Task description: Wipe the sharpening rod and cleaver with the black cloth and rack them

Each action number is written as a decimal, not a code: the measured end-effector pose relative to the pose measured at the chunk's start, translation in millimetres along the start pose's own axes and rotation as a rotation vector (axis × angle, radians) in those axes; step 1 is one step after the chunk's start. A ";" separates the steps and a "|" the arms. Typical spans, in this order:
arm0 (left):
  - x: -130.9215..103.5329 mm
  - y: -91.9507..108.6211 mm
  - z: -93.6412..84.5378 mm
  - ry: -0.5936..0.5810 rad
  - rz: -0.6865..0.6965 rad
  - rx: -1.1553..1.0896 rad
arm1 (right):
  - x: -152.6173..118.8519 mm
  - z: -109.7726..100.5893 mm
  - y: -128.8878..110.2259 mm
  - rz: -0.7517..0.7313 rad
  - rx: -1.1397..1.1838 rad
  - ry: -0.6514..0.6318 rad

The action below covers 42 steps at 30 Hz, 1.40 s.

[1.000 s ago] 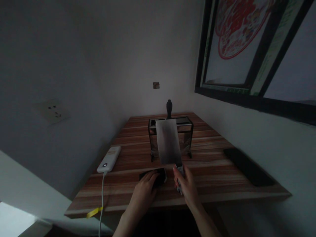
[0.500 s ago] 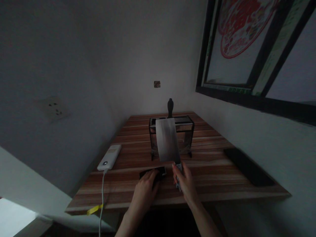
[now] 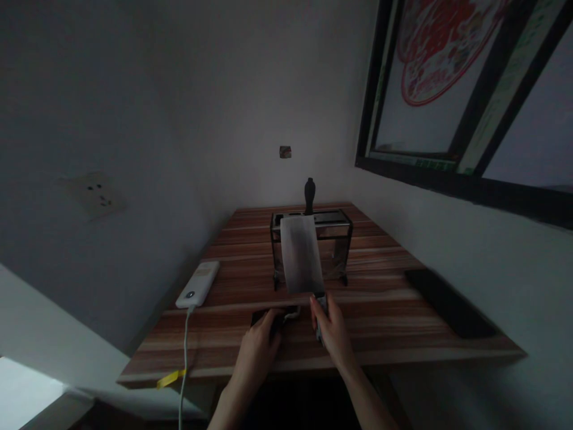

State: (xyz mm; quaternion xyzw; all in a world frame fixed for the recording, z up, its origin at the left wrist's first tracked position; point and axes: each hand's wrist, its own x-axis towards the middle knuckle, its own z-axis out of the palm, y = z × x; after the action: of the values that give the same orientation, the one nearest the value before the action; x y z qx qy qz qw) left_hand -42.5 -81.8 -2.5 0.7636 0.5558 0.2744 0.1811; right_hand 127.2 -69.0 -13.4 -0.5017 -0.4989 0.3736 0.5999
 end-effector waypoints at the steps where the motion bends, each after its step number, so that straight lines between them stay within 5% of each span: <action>1: -0.1 -2.8 0.2 0.019 -0.003 -0.018 | 0.3 -0.1 0.6 -0.003 -0.005 -0.002; 6: 1.9 -15.4 -14.3 0.281 -0.124 -0.057 | 1.2 -0.7 1.0 0.002 -0.064 -0.017; 10: 6.2 1.8 -44.9 0.603 -0.191 -0.070 | 1.6 -1.2 -1.8 -0.050 -0.136 0.036; 14: 21.3 42.6 -57.0 0.742 0.248 -0.147 | 3.4 -1.0 0.4 -0.072 -0.230 0.072; 16: 34.5 57.7 -47.9 0.615 0.466 -0.075 | 4.3 -0.7 3.9 -0.053 -0.253 0.056; 19: 54.1 63.7 -25.4 0.225 0.699 0.131 | 4.7 -0.6 10.7 -0.095 -0.249 0.055; 25: 59.7 52.4 -14.4 -0.089 0.827 0.332 | 5.3 -1.9 24.1 -0.125 -0.279 0.056; 30: 54.9 53.3 -21.3 -0.160 0.889 0.397 | 6.1 -0.9 30.6 -0.108 -0.263 0.071; 42: 58.5 50.3 -16.2 -0.122 0.886 0.383 | 6.2 0.5 30.3 -0.054 -0.301 0.036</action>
State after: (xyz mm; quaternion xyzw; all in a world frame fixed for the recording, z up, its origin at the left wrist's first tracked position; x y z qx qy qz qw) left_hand -1.3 -42.7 52.1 0.9610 0.2060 0.1726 -0.0649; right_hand 129.7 -56.3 -41.5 -0.5789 -0.5516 0.2692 0.5368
